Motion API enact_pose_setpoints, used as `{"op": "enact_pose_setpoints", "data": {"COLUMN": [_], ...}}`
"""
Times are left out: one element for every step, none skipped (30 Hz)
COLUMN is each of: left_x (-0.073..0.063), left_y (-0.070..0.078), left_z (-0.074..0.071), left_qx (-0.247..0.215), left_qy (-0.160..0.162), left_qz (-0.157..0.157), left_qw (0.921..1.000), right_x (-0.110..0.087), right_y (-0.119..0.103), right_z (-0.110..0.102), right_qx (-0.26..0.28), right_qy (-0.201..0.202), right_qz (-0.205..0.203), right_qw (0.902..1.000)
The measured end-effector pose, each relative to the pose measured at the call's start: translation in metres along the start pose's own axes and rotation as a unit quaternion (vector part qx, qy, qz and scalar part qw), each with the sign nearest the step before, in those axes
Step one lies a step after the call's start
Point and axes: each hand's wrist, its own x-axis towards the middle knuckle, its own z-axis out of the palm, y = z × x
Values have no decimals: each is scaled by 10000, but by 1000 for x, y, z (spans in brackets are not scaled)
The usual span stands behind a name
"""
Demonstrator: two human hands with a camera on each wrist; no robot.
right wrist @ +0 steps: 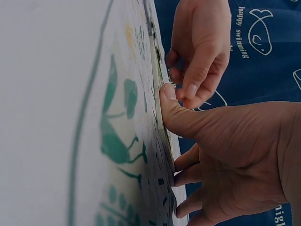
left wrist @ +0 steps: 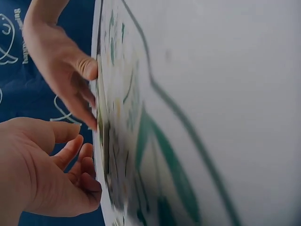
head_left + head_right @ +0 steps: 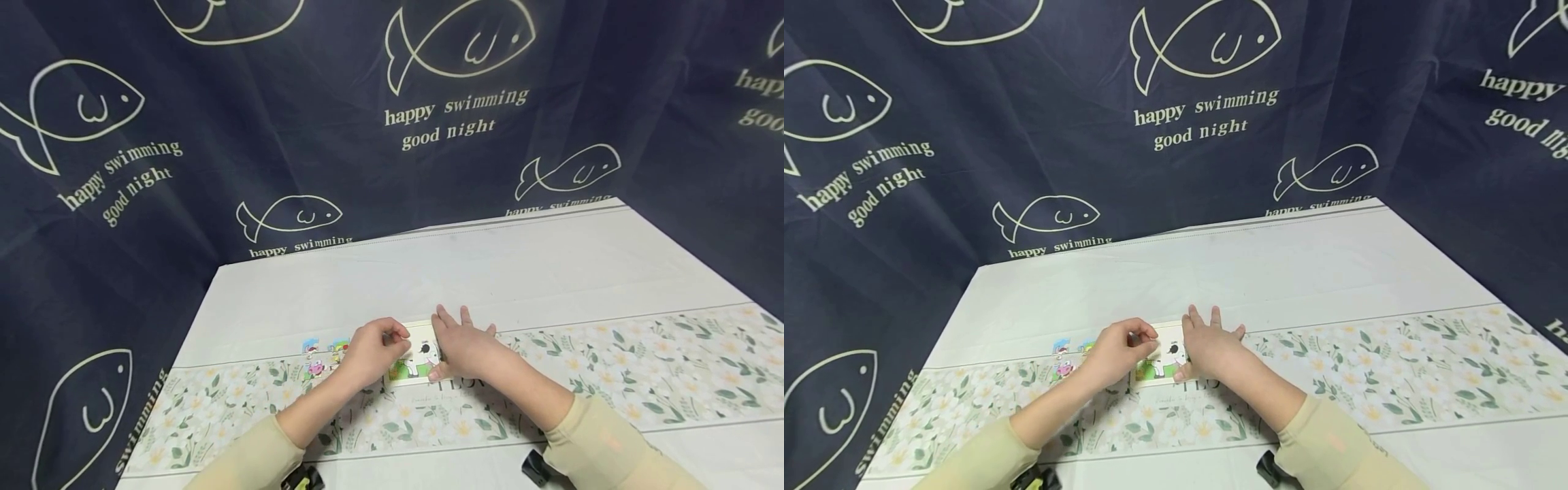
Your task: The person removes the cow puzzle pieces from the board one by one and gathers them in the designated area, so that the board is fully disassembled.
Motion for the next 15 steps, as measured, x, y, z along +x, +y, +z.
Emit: {"op": "enact_pose_setpoints", "data": {"left_x": [1,2,3,4,4,5,5,5,5,5,5,5,5,5,5], "left_y": [1,2,4,4,5,7,7,8,9,10,11,12,13,14,15], "left_z": [2,4,6,8,10,12,13,14,15,17,17,18,19,19,19], "left_qx": [15,27,41,64,77,104,152,220,277,364,466,580,690,775,845], "left_qy": [-32,-59,-91,-123,-159,-191,-228,-270,-321,-359,-393,-413,-429,-432,-435], "left_qz": [4,38,54,69,81,110,115,117,96,83,67,63,58,82,94], "left_qw": [10000,10000,9999,9999,9998,9997,9996,9993,9991,9987,9981,9974,9967,9960,9954], "right_x": [0,0,0,0,1,1,1,1,1,2,2,2,2,2,2], "right_y": [0,0,0,0,0,1,1,1,1,1,1,1,1,1,1], "right_z": [0,0,0,0,0,0,0,1,1,1,1,1,1,0,0], "right_qx": [-3,-5,-14,-18,-31,-38,-48,-58,-69,-79,-92,-100,-105,-110,-114], "right_qy": [-6,-8,-11,-14,-19,-17,-23,-30,-45,-61,-73,-87,-98,-100,-102], "right_qz": [2,0,-3,-10,-11,-22,-29,-36,-35,-30,-24,-17,-7,-1,7], "right_qw": [10000,10000,10000,10000,10000,10000,10000,10000,10000,9999,9999,9999,9999,9999,9999]}}
